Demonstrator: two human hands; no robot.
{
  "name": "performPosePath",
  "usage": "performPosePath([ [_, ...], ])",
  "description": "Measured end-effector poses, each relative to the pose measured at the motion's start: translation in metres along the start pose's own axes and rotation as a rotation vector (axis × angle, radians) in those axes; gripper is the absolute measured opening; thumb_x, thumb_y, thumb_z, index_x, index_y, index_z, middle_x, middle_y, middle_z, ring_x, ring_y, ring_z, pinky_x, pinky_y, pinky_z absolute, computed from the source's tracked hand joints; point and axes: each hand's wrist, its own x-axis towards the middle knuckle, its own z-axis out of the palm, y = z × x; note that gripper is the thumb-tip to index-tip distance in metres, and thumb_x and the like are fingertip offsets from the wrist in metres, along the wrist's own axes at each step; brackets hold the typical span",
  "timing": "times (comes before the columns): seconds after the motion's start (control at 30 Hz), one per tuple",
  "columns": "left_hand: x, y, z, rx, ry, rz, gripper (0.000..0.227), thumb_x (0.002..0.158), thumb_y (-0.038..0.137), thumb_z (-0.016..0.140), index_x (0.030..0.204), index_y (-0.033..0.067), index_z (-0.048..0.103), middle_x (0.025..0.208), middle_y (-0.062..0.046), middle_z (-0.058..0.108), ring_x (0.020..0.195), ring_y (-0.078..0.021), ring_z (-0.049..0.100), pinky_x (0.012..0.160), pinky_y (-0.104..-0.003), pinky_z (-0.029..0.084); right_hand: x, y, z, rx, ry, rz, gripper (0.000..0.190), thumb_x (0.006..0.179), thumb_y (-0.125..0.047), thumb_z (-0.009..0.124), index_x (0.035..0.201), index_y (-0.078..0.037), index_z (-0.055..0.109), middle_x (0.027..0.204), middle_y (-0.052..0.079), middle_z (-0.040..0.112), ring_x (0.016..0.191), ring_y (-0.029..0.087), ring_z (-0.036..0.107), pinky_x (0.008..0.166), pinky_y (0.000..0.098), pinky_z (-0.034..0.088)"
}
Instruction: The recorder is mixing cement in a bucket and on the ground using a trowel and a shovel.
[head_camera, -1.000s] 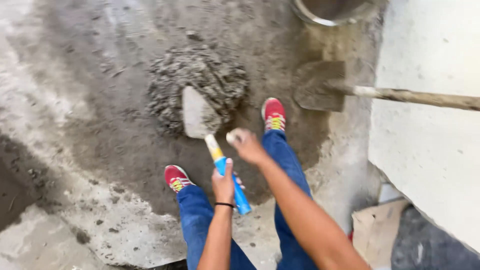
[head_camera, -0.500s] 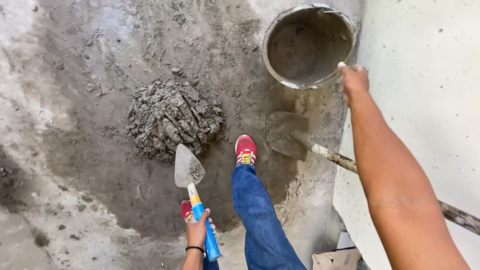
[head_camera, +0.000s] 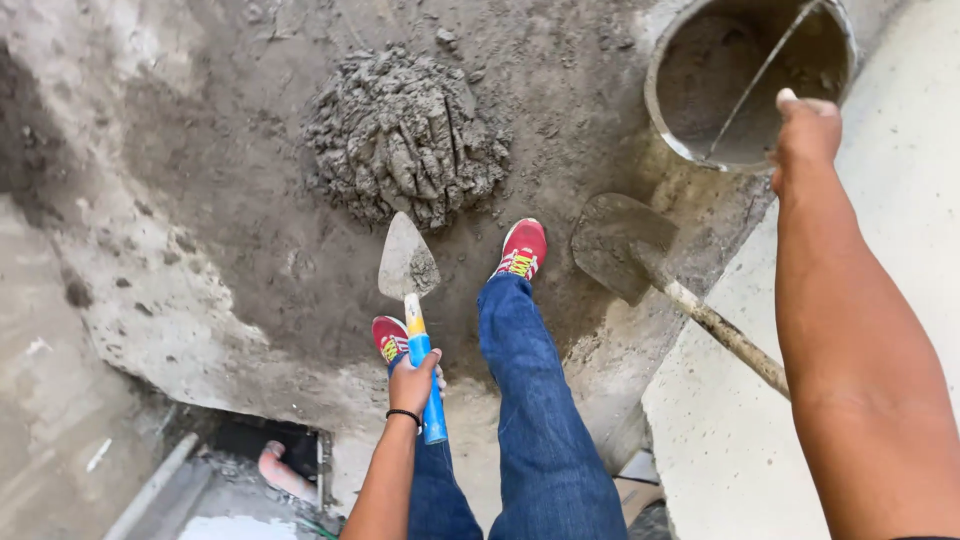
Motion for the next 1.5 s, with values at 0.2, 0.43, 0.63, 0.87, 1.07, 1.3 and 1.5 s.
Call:
performPosePath([
  [0.2,-0.008,-0.003,0.009,0.049,0.044,-0.032,0.029,0.089,0.033,0.073,0.093,0.0059,0.063,0.072,-0.006,0.068,0.053,-0.0166,0.066,0.047,-0.034,0.055,0.019,0.005,0.033,-0.117,-0.093,0.070,0.063,0.100,-0.055,0.070,0.141,-0.013,0.049,0.143,0.010,0.052,0.134,0.033,0.047,0.090,0.0624,0.046],
  [0.43,-0.019,-0.016,0.025,0.060,0.088,-0.044,0.030,0.089,0.032,0.072,0.094,0.0040,0.062,0.072,-0.007,0.068,0.053,-0.0188,0.067,0.048,-0.036,0.056,-0.025,-0.019,0.034,0.131,-0.174,0.005,0.041,0.105,-0.058,0.057,0.116,-0.019,0.056,0.102,0.001,0.068,0.095,0.020,0.065,0.085,0.0570,0.047],
  [0.63,-0.035,-0.020,0.037,0.069,0.107,-0.050,0.031,0.088,0.032,0.074,0.091,0.0033,0.063,0.071,-0.007,0.069,0.053,-0.0189,0.069,0.048,-0.036,0.057,-0.102,-0.027,0.043,0.249,-0.173,-0.095,0.017,0.112,-0.027,0.054,0.103,-0.014,0.057,0.084,0.000,0.067,0.075,0.014,0.068,0.070,0.0374,0.061],
  [0.87,-0.036,-0.011,0.037,0.038,0.055,-0.033,0.032,0.088,0.034,0.075,0.090,0.0036,0.065,0.072,-0.007,0.069,0.053,-0.0181,0.068,0.047,-0.036,0.056,-0.085,0.054,0.100,0.023,-0.208,-0.129,0.009,0.109,-0.017,0.058,0.103,-0.011,0.060,0.084,0.001,0.067,0.074,0.011,0.066,0.062,0.0280,0.053],
  [1.07,-0.038,-0.002,0.009,0.099,0.035,0.056,0.042,0.091,0.045,0.070,0.089,0.0034,0.066,0.073,-0.007,0.070,0.053,-0.0162,0.070,0.048,-0.033,0.057,-0.081,0.062,0.111,-0.033,0.019,-0.468,0.009,0.107,-0.012,0.064,0.099,-0.008,0.064,0.087,-0.002,0.066,0.075,0.008,0.068,0.064,0.0251,0.053],
  [1.3,-0.014,-0.046,-0.027,-0.032,0.037,0.085,0.042,0.089,0.047,0.072,0.090,0.0052,0.071,0.069,-0.007,0.072,0.054,-0.0160,0.071,0.050,-0.032,0.055,-0.128,0.092,0.074,-0.512,-0.171,-0.270,0.019,0.111,-0.021,0.062,0.118,-0.008,0.073,0.101,0.013,0.066,0.081,0.017,0.058,0.069,0.0350,0.045],
  [1.5,0.024,-0.062,-0.046,-0.064,-0.048,0.132,0.046,0.091,0.048,0.071,0.090,0.0022,0.068,0.068,-0.009,0.071,0.053,-0.0189,0.071,0.049,-0.034,0.056,-0.248,0.154,0.110,-0.885,0.151,-0.836,0.051,0.093,-0.026,0.077,0.130,0.007,0.063,0.118,0.031,0.066,0.107,0.048,0.061,0.093,0.0543,0.048],
])
